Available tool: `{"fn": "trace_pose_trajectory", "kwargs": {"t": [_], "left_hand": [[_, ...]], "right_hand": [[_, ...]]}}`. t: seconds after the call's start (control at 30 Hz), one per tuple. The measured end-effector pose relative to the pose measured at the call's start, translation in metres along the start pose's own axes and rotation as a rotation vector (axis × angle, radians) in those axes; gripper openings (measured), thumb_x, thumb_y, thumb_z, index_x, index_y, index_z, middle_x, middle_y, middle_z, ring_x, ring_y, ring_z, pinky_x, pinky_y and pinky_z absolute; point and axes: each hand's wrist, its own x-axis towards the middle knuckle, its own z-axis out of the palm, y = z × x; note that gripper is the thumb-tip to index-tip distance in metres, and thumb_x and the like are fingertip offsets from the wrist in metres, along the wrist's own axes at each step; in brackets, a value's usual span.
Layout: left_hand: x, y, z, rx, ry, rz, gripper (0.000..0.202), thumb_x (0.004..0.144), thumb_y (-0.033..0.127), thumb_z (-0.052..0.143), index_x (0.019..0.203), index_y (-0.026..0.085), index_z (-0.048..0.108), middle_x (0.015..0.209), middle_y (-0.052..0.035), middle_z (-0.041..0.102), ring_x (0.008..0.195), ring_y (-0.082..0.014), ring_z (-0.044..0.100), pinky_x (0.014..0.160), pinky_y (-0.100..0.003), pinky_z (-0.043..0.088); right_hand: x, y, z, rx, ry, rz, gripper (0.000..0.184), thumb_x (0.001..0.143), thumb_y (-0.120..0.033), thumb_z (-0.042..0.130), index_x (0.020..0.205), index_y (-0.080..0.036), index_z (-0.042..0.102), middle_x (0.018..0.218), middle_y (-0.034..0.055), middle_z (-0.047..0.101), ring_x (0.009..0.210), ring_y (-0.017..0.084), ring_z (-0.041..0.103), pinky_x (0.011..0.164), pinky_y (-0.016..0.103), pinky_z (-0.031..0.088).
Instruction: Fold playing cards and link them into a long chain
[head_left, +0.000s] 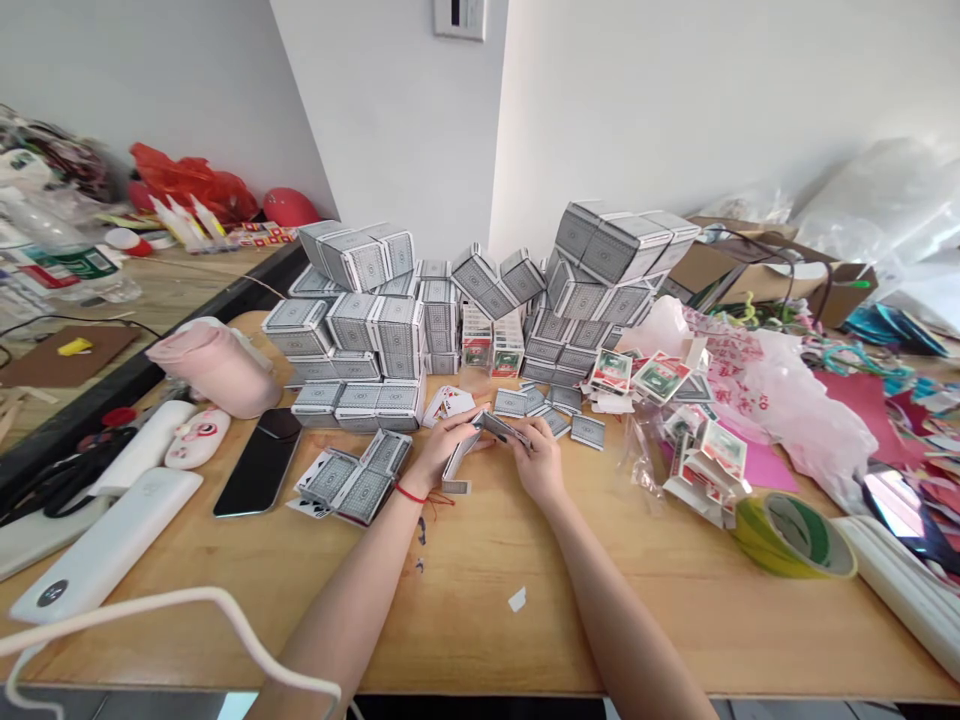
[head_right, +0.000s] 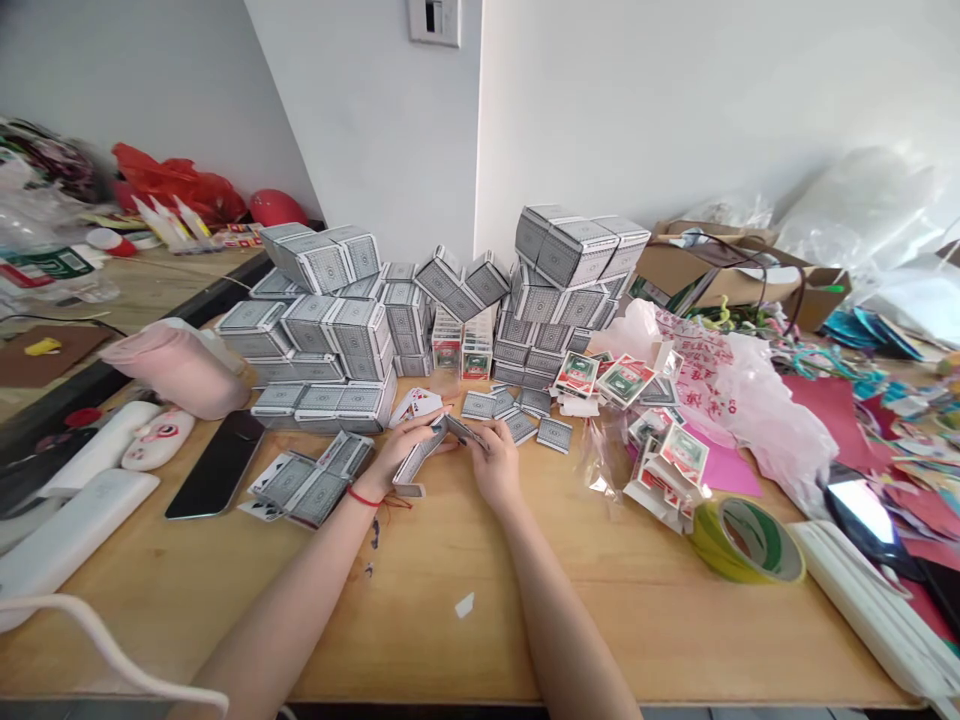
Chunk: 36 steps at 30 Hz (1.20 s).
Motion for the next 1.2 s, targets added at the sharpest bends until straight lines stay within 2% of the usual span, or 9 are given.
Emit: {"fn": "trace_pose_trajectory", "kwargs": {"t": [0.1, 0.2, 0.4, 0.57, 0.83, 1.07, 1.2], "left_hand": [[0.0018, 0.0004, 0.0002, -0.031, 0.042, -0.018, 0.039, 0.067, 0.022, 0.059, 0.106, 0.019, 0.061, 0.116, -0.0055, 0.057, 0.107, -0.025, 0.051, 0.088, -0.042, 0.044], [0.0029, 0.0, 0.0005, -0.04, 0.03, -0.034, 0.041, 0.066, 0.022, 0.059, 0.107, 0.019, 0.06, 0.112, -0.006, 0.059, 0.106, -0.0249, 0.052, 0.088, -0.042, 0.044], [0.0038, -0.001, -0.0002, -0.042, 0.039, -0.018, 0.037, 0.066, 0.023, 0.06, 0.102, 0.019, 0.063, 0.114, -0.0056, 0.058, 0.107, -0.0259, 0.051, 0.089, -0.041, 0.045], [0.0034, -0.0011, 0.0016, -0.035, 0.056, -0.008, 0.037, 0.066, 0.023, 0.06, 0.103, 0.019, 0.063, 0.116, -0.0063, 0.056, 0.107, -0.026, 0.05, 0.087, -0.042, 0.045], [0.0038, 0.0015, 0.0028, 0.015, 0.083, -0.01, 0.034, 0.065, 0.023, 0.061, 0.098, 0.016, 0.064, 0.112, -0.0074, 0.059, 0.106, -0.0265, 0.051, 0.086, -0.039, 0.046], [-0.0003, 0.0004, 0.0023, 0.112, 0.049, 0.004, 0.032, 0.068, 0.025, 0.056, 0.1, 0.021, 0.061, 0.109, -0.0043, 0.057, 0.098, -0.0235, 0.055, 0.073, -0.037, 0.053], [-0.0023, 0.0023, 0.0074, 0.117, 0.033, -0.003, 0.025, 0.069, 0.028, 0.054, 0.089, 0.017, 0.063, 0.094, -0.0063, 0.061, 0.09, -0.0229, 0.056, 0.068, -0.036, 0.053]], "right_hand": [[-0.0013, 0.0017, 0.0002, 0.044, 0.055, 0.124, 0.009, 0.074, -0.027, 0.053, 0.073, -0.02, 0.058, 0.073, 0.0022, 0.06, 0.065, 0.015, 0.055, 0.058, 0.026, 0.045], [-0.0028, 0.004, 0.0008, 0.081, 0.094, 0.207, 0.013, 0.073, -0.029, 0.055, 0.065, -0.019, 0.053, 0.066, 0.001, 0.061, 0.059, 0.014, 0.055, 0.056, 0.026, 0.045], [-0.0038, 0.0027, 0.0029, 0.138, 0.129, 0.235, 0.014, 0.07, -0.029, 0.058, 0.062, -0.02, 0.05, 0.072, 0.002, 0.062, 0.062, 0.015, 0.057, 0.055, 0.025, 0.046], [-0.0042, 0.0016, 0.0022, 0.043, 0.171, 0.292, 0.019, 0.068, -0.029, 0.059, 0.057, -0.02, 0.047, 0.065, 0.0007, 0.063, 0.054, 0.014, 0.055, 0.054, 0.026, 0.044], [-0.004, -0.0011, 0.0006, 0.096, 0.157, 0.325, 0.017, 0.067, -0.032, 0.058, 0.056, -0.02, 0.051, 0.066, 0.0012, 0.067, 0.056, 0.016, 0.059, 0.056, 0.026, 0.045], [-0.0052, 0.0009, 0.0046, 0.092, 0.06, 0.355, 0.023, 0.067, -0.038, 0.059, 0.057, -0.02, 0.049, 0.061, 0.0005, 0.064, 0.054, 0.014, 0.055, 0.053, 0.024, 0.041], [-0.0023, -0.0013, 0.0034, 0.065, 0.009, 0.293, 0.027, 0.068, -0.042, 0.058, 0.057, -0.019, 0.051, 0.056, -0.0009, 0.06, 0.05, 0.012, 0.049, 0.05, 0.023, 0.037]]}}
